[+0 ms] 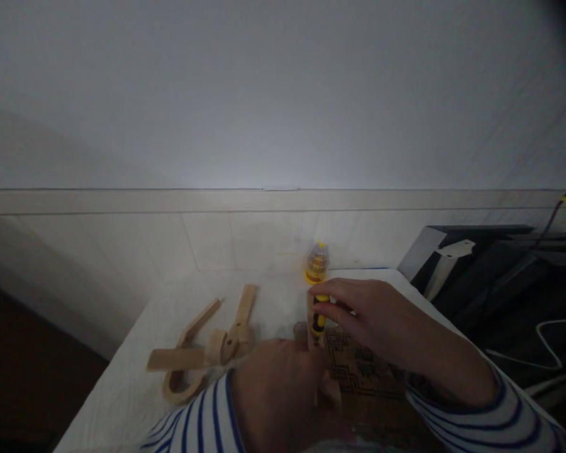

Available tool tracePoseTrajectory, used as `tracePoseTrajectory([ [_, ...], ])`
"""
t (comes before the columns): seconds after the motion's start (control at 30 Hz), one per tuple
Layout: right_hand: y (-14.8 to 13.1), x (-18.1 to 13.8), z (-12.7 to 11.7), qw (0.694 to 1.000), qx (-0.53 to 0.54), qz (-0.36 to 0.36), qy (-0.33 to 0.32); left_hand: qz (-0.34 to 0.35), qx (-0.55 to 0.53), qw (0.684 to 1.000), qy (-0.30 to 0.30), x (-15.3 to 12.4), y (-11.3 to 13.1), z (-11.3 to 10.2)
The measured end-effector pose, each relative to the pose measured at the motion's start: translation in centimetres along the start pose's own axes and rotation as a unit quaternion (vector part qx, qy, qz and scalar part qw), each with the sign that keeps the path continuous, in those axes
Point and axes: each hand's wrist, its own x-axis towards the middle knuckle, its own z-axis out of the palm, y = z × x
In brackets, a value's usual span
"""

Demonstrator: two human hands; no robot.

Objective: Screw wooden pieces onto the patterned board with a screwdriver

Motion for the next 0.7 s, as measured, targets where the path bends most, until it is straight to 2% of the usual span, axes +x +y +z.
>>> tracePoseTrajectory([
  [0.2, -0.07, 0.01, -0.03, 1.0, -0.004, -0.004, 0.003, -0.034, 0.046, 0.995, -0.086, 0.78, 1.44, 0.33],
  [0.53, -0.08, 0.12, 0.14, 1.0, -0.012, -0.014, 0.014, -0.022, 0.067, 0.996, -0.058, 0.89, 0.97, 0.54],
  [0.7, -0.2, 0.13, 0.14, 1.0, -0.016, -0.015, 0.016, -0.045, 0.06, 0.994, -0.084, 0.85, 1.29, 0.42],
])
